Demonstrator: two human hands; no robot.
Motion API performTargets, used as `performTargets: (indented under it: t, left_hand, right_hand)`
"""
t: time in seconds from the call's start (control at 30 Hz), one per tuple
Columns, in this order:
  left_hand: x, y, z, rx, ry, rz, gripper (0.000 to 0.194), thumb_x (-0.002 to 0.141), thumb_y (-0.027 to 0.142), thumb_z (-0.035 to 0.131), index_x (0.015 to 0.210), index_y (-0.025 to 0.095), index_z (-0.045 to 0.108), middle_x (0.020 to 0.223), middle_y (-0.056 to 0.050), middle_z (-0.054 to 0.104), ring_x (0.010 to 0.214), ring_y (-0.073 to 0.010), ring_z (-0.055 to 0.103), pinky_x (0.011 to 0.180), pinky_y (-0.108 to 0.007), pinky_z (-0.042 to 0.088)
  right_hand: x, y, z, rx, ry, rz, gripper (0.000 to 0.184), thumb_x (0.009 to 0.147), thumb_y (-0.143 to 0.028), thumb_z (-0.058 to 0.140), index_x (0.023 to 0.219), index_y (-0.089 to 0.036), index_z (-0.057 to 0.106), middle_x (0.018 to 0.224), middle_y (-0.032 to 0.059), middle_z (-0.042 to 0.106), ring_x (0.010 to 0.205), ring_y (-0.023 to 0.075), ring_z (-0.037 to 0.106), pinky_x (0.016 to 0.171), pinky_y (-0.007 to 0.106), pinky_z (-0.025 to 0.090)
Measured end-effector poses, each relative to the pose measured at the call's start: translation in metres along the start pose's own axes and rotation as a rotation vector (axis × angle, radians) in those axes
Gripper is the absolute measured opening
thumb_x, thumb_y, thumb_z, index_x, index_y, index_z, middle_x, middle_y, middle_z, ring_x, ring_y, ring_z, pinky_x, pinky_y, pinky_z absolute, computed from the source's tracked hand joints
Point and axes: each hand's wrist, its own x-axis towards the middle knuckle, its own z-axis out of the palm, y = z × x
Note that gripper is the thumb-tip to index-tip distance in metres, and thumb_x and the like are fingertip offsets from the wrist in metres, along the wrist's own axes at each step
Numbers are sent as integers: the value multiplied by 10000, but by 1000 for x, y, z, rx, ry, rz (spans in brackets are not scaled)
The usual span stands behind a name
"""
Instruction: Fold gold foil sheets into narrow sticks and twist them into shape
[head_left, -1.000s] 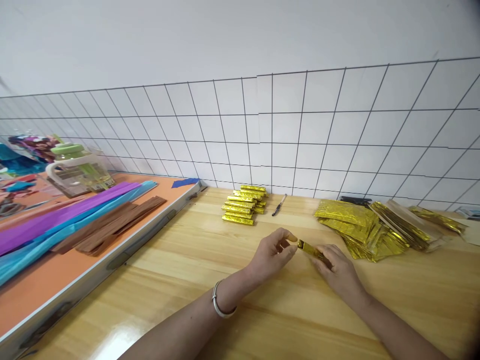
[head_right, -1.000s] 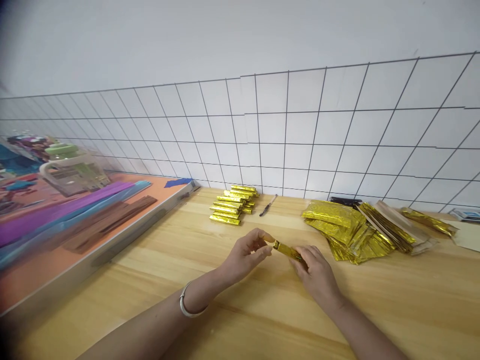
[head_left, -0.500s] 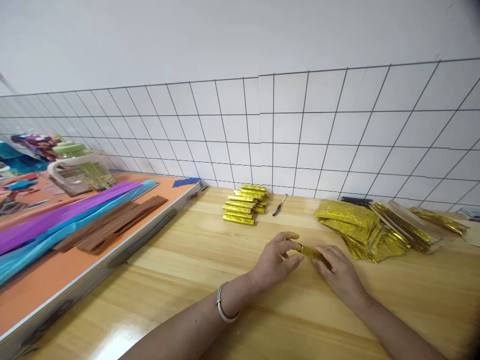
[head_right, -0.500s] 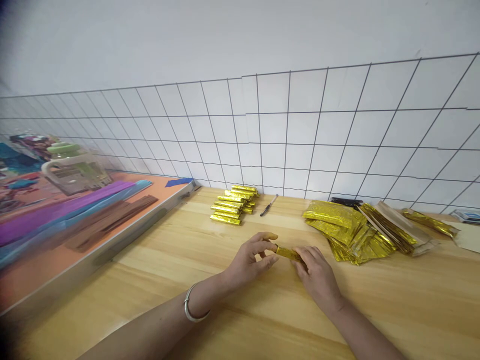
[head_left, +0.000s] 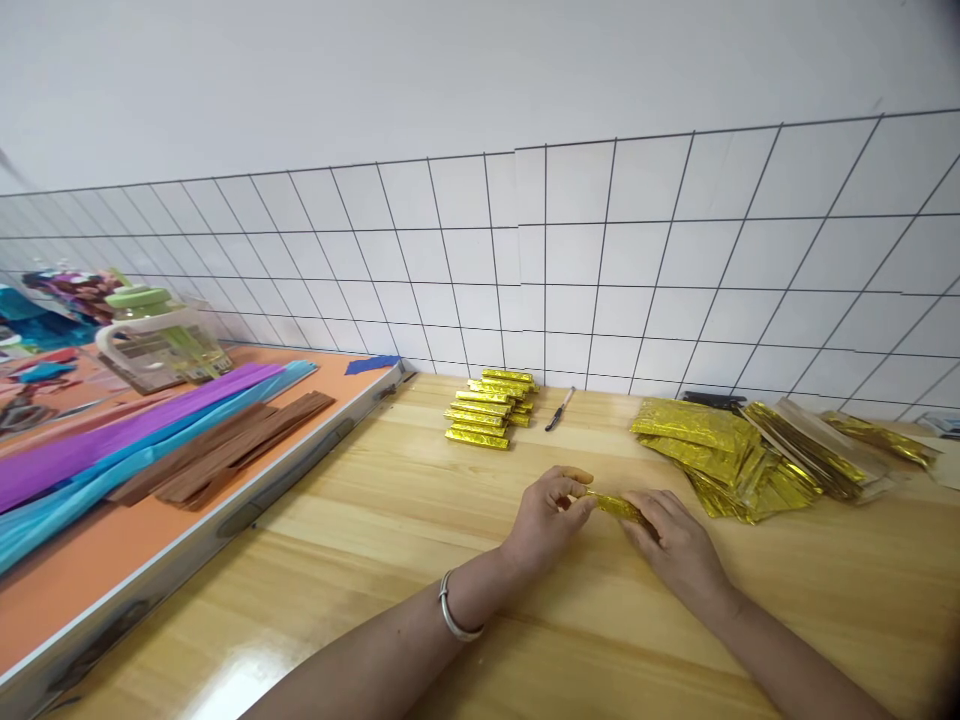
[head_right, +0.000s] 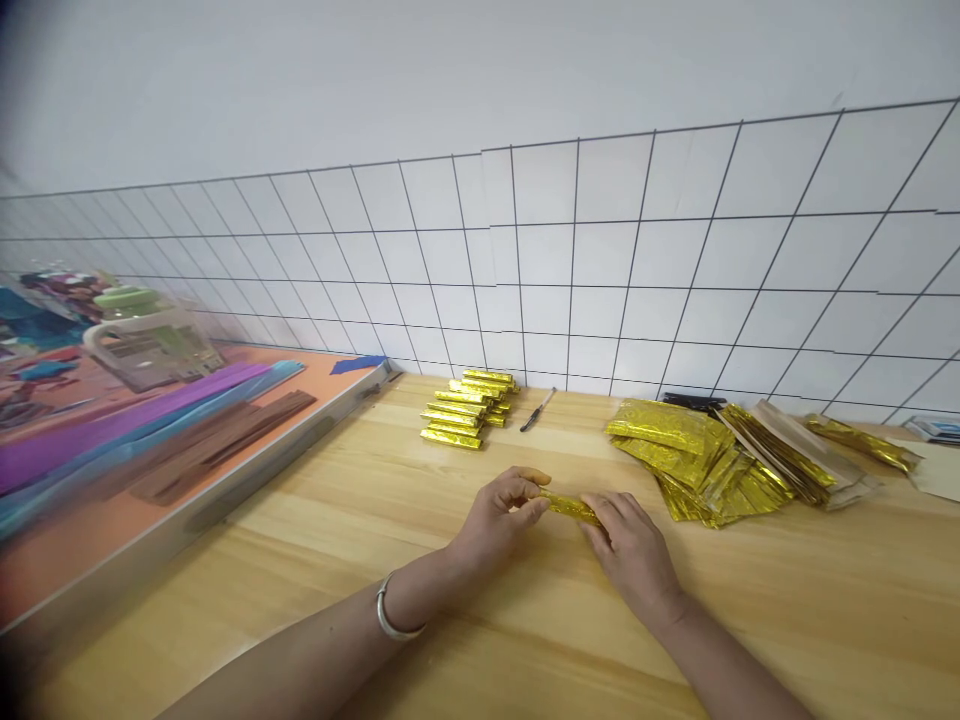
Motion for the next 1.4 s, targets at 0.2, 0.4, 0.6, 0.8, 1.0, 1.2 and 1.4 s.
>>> performTargets:
  t: [0.2, 0.4, 0.6, 0.8, 1.0, 1.2, 1.4]
  left_hand:
    - [7, -13, -7, -135, 52, 14, 102, 789, 253, 617, 753, 159, 635, 1098, -73, 568, 974, -168, 551, 786, -275, 452]
    - [24, -40, -18, -155, 17, -89, 138, 767, 284, 632, 780, 147, 650, 1002, -63, 603, 934, -171, 552, 823, -305, 439]
    - [31, -55, -28, -75, -113, -105, 128, 732, 269, 661, 743, 142, 663, 855, -44, 607, 819, -161, 561, 781, -287, 447]
    - [34, -59, -34, 62, -246, -28, 74, 729, 224, 671, 765, 167, 702, 926, -60, 611, 868, -174, 568, 791, -282, 450]
    - [37, -60, -42, 172, -381, 82, 60, 722, 206, 682, 771, 196, 714, 939, -39, 636, 859, -154, 584, 806, -261, 447]
    - [37, -64, -47, 252, -369, 117, 76, 724, 211, 678, 706, 149, 638, 838, -30, 634, 779, -136, 580, 725, -233, 455]
    - [32, -60, -44, 338, -344, 141, 362, 691, 258, 710, 1010, 162, 570, 807, -4, 604, 659, -119, 550, 587, -212, 448]
  right_hand:
    - [1, 12, 3, 3, 47, 155, 415, 815, -330, 557, 1208, -226, 476, 1111, 78, 586, 1043, 247, 509, 889, 425, 434]
    - [1, 30, 8, -31, 125, 368, 371, 731, -417, 604, 1005, -175, 537, 992, 89, 579, 943, 253, 516, 813, 411, 427]
    - [2, 33, 7, -8, 64, 372, 200, 730, -390, 587, 812, -208, 593, 816, 36, 600, 826, 222, 528, 733, 344, 413]
    - [3, 34, 7, 22, 26, 359, 166, 751, -361, 560, 811, -219, 621, 824, 34, 621, 823, 220, 537, 735, 340, 401]
    - [3, 28, 5, 24, 1, 323, 265, 732, -318, 590, 978, -223, 612, 928, 43, 633, 899, 240, 523, 783, 363, 386]
    - [5, 20, 2, 31, -51, 265, 198, 721, -274, 603, 914, -230, 623, 862, 30, 632, 850, 228, 528, 777, 361, 378]
    - [6, 15, -1, 42, -65, 247, 155, 727, -233, 582, 879, -220, 606, 837, 32, 623, 812, 222, 529, 730, 344, 386]
